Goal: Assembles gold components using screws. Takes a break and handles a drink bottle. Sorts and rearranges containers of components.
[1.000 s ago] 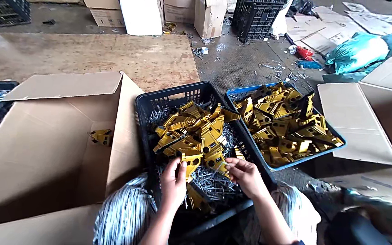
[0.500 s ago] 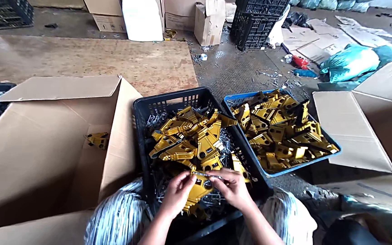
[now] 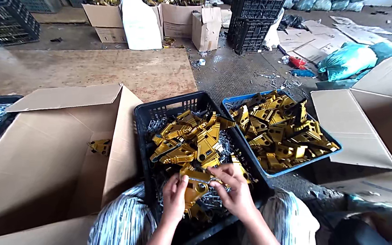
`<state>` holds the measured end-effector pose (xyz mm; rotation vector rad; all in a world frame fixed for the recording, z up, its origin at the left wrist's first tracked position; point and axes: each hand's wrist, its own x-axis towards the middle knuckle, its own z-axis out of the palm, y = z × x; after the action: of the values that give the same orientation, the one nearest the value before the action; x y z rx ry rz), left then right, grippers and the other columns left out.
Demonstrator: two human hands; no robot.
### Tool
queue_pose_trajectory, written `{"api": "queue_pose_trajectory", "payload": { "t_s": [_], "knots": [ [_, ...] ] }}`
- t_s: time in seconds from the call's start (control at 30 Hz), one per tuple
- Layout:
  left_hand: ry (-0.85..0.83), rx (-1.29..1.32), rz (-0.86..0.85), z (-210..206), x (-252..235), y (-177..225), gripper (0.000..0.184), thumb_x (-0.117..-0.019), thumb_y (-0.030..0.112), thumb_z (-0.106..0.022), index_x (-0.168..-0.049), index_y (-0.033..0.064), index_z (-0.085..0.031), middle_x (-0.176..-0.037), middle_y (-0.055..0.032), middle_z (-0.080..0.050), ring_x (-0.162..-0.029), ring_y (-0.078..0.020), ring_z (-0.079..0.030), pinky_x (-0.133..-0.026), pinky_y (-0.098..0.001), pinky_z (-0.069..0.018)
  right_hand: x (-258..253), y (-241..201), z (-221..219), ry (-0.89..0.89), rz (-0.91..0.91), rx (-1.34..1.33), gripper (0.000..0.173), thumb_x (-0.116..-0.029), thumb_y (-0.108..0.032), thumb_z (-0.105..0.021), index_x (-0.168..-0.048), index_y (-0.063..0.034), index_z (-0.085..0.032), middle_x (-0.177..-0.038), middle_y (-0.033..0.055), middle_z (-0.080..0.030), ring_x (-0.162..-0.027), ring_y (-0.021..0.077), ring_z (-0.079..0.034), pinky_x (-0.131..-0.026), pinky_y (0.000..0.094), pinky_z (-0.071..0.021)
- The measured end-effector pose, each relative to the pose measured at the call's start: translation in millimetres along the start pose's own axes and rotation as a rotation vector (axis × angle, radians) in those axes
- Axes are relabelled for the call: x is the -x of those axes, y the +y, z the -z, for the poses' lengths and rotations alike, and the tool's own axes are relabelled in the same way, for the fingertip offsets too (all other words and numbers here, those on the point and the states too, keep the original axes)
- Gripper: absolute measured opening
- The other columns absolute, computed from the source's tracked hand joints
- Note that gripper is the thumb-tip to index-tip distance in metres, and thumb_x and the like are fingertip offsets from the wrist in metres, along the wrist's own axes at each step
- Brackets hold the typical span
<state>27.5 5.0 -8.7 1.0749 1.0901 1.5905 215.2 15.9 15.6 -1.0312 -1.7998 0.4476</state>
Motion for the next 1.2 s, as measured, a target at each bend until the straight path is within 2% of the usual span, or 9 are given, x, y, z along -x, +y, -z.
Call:
{"api": "queue_pose_trajectory", "payload": {
  "t_s": [0.1, 0.2, 0.47, 0.63, 0.8, 0.93, 1.0, 1.13, 1.2],
  "knots": [
    [0.032, 0.01, 0.089, 2.7, -0.4, 12.4, 0.024, -0.1034, 0.012, -0.044, -0.103, 0.0065, -0.068, -0.095, 0.0057, -0.072, -0.093, -0.0025, -0.068, -0.088, -0.0226, -0.0568, -1.4, 7.7, 10.7, 0.054, -0.09, 0.013, 0.027, -0.0998, -0.021, -0.061, -0.115, -0.0041, -0.075, -0.107, 0.01, -0.069, -0.081, 0.0045, -0.064, -0.07, 0.0188, -0.0564],
    [0.067, 0.019, 0.176, 3.7, 0.4, 14.6, 0.025, -0.104, 0.015, -0.044, -0.104, 0.0067, -0.068, -0.098, 0.0039, -0.071, -0.095, -0.0035, -0.067, -0.088, -0.0237, -0.0565, 5.2, 9.7, 15.9, -0.039, -0.168, -0.089, 0.02, -0.0969, -0.021, -0.065, -0.1, -0.0046, -0.076, -0.095, 0.0042, -0.073, -0.077, 0.0035, -0.066, -0.069, 0.0203, -0.0562],
    [0.028, 0.0, 0.087, 0.2, 3.3, 9.7, 0.023, -0.1026, 0.011, -0.046, -0.096, 0.0089, -0.068, -0.09, 0.0063, -0.07, -0.09, -0.0015, -0.067, -0.086, -0.0205, -0.0553, 15.6, -12.7, -20.2, 0.12, -0.434, -0.38, 0.007, -0.0888, -0.006, -0.07, -0.094, -0.0038, -0.074, -0.084, -0.0008, -0.072, -0.066, 0.0013, -0.064, -0.061, 0.018, -0.0554],
    [0.049, -0.015, 0.086, -0.1, 3.2, 7.3, 0.021, -0.1021, 0.01, -0.048, -0.098, 0.0059, -0.068, -0.089, 0.0052, -0.07, -0.088, -0.0015, -0.066, -0.084, -0.0192, -0.0548, 20.2, -0.2, -40.7, 0.173, -0.18, -0.107, 0.012, -0.0925, -0.007, -0.06, -0.093, 0.0008, -0.069, -0.085, 0.0043, -0.065, -0.069, 0.0013, -0.06, -0.062, 0.0143, -0.0515],
    [0.154, -0.031, 0.284, -5.3, 12.0, 12.6, 0.023, -0.1057, 0.016, -0.048, -0.103, 0.0038, -0.068, -0.094, 0.0015, -0.07, -0.092, -0.0033, -0.066, -0.087, -0.0223, -0.0539, 19.7, 11.9, -50.7, 0.204, 0.035, 0.121, 0.011, -0.0897, -0.005, -0.056, -0.09, 0.0002, -0.066, -0.087, 0.0089, -0.065, -0.077, 0.0091, -0.063, -0.071, 0.0171, -0.0535],
    [0.343, 0.147, 0.496, -4.4, -2.5, 19.1, 0.043, -0.1099, 0.036, -0.041, -0.129, 0.0032, -0.06, -0.108, -0.0096, -0.069, -0.095, -0.0162, -0.069, -0.082, -0.0369, -0.0591, 23.1, 3.8, -53.7, 0.058, 0.084, 0.123, 0.012, -0.0893, -0.005, -0.054, -0.09, -0.0043, -0.066, -0.088, 0.0094, -0.068, -0.083, 0.0161, -0.068, -0.074, 0.0272, -0.0579],
    [0.447, 0.245, 0.438, 10.6, -28.2, 31.8, 0.046, -0.1104, 0.041, -0.036, -0.136, 0.0078, -0.053, -0.111, -0.0083, -0.068, -0.095, -0.0158, -0.069, -0.081, -0.0379, -0.0595, 40.4, -4.9, -63.8, -0.054, 0.127, 0.091, 0.012, -0.0937, -0.009, -0.054, -0.093, -0.0072, -0.066, -0.091, 0.0085, -0.069, -0.089, 0.0182, -0.069, -0.079, 0.0308, -0.0592],
    [0.354, 0.12, 0.261, 38.9, -36.1, 48.8, 0.042, -0.1098, 0.032, -0.039, -0.134, 0.0024, -0.055, -0.118, -0.0099, -0.067, -0.105, -0.0159, -0.067, -0.09, -0.0367, -0.0581, 43.6, 1.5, -65.0, -0.012, -0.01, 0.011, 0.018, -0.0909, -0.005, -0.056, -0.097, -0.0048, -0.073, -0.094, 0.0087, -0.069, -0.083, 0.0111, -0.067, -0.074, 0.0231, -0.0577],
    [0.273, 0.026, 0.249, 39.2, -24.2, 47.2, 0.038, -0.1075, 0.03, -0.042, -0.126, 0.0014, -0.059, -0.113, -0.0073, -0.068, -0.103, -0.0131, -0.067, -0.09, -0.0351, -0.0579, 30.3, -1.9, -52.2, 0.007, -0.155, -0.157, 0.023, -0.0947, -0.004, -0.052, -0.103, -0.0016, -0.073, -0.104, 0.0084, -0.069, -0.091, 0.008, -0.067, -0.077, 0.0223, -0.0578]
  ]
}}
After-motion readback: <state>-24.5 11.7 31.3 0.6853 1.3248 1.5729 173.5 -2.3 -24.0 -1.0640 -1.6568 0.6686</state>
